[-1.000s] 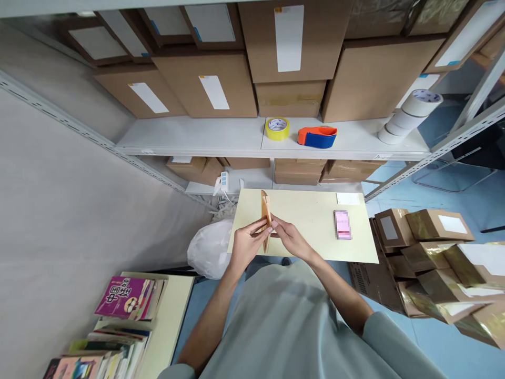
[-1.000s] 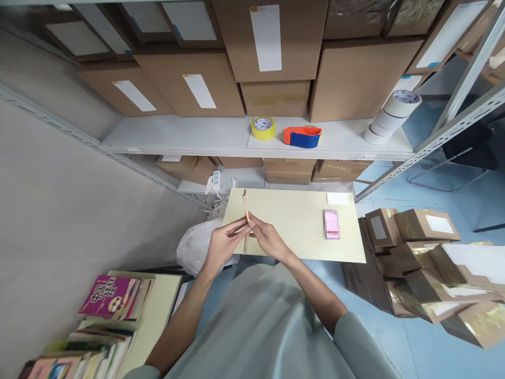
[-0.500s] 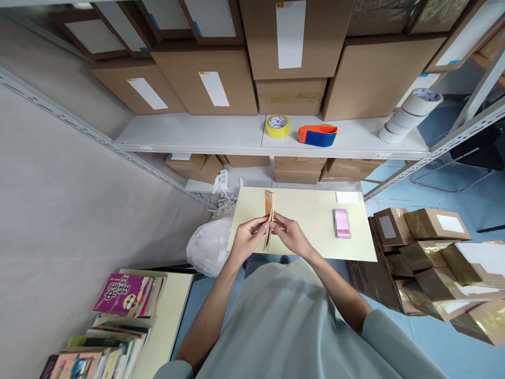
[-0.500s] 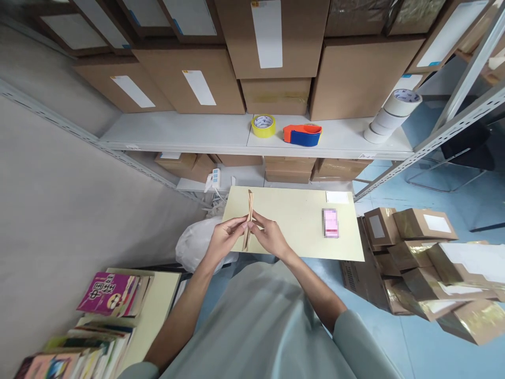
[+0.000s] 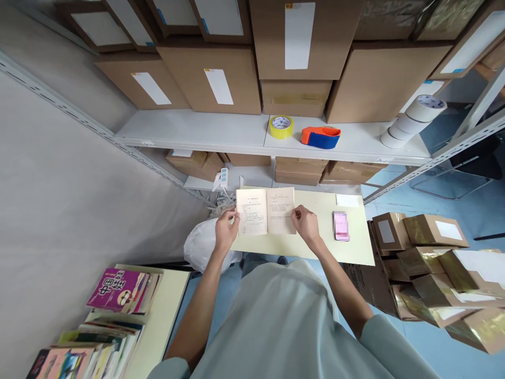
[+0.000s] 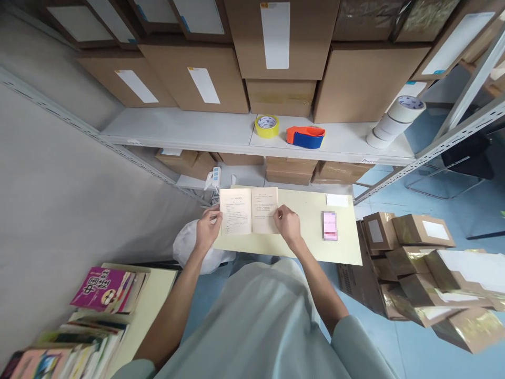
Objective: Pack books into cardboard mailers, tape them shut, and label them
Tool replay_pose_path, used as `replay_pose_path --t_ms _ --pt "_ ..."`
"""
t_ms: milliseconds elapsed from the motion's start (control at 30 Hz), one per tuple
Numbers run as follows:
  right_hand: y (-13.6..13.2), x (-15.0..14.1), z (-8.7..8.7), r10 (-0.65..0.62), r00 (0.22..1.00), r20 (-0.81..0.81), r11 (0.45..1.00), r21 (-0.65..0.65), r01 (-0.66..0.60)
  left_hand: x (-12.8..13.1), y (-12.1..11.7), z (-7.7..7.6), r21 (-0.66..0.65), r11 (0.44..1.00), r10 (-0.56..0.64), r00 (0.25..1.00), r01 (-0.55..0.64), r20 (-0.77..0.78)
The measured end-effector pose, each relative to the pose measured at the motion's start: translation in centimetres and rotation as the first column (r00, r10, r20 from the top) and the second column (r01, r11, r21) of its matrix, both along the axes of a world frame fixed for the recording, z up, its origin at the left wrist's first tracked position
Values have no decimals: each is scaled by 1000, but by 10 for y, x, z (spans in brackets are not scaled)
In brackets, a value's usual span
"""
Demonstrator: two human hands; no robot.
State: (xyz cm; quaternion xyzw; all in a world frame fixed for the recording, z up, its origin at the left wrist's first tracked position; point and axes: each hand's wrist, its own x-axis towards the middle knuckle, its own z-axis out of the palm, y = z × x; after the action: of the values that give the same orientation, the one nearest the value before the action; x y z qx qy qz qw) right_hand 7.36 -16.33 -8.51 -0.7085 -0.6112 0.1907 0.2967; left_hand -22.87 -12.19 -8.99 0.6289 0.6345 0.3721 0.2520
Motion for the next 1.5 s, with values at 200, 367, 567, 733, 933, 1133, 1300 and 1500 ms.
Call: replay_pose_path --t_ms 200,367,567,733,933,1133,1300,1500 --pt "-7 14 17 41 995 -87 990 136 -29 -5 -7 14 197 980 -14 998 25 -59" --pt "-9 16 35 85 993 -79 959 278 -60 -2 -13 33 301 953 14 991 26 -132" --pt "-15 12 60 88 991 -105 913 407 -38 2 -23 65 354 935 56 987 -1 -147" --pt "-22 14 84 68 987 -147 909 416 -1 -1 -29 98 353 936 51 988 3 -145" --pt "-21 12 93 69 983 -167 904 427 9 -4 -27 116 331 944 45 987 8 -151" --pt "-16 11 92 54 987 -148 917 400 10 -5 -25 120 319 948 35 991 7 -127" --pt "-13 11 92 62 985 -163 921 389 6 -8 -25 120 321 947 44 993 -7 -106" --pt "-10 8 94 75 982 -173 927 374 -5 -11 -29 122 286 958 52 995 -26 -85"
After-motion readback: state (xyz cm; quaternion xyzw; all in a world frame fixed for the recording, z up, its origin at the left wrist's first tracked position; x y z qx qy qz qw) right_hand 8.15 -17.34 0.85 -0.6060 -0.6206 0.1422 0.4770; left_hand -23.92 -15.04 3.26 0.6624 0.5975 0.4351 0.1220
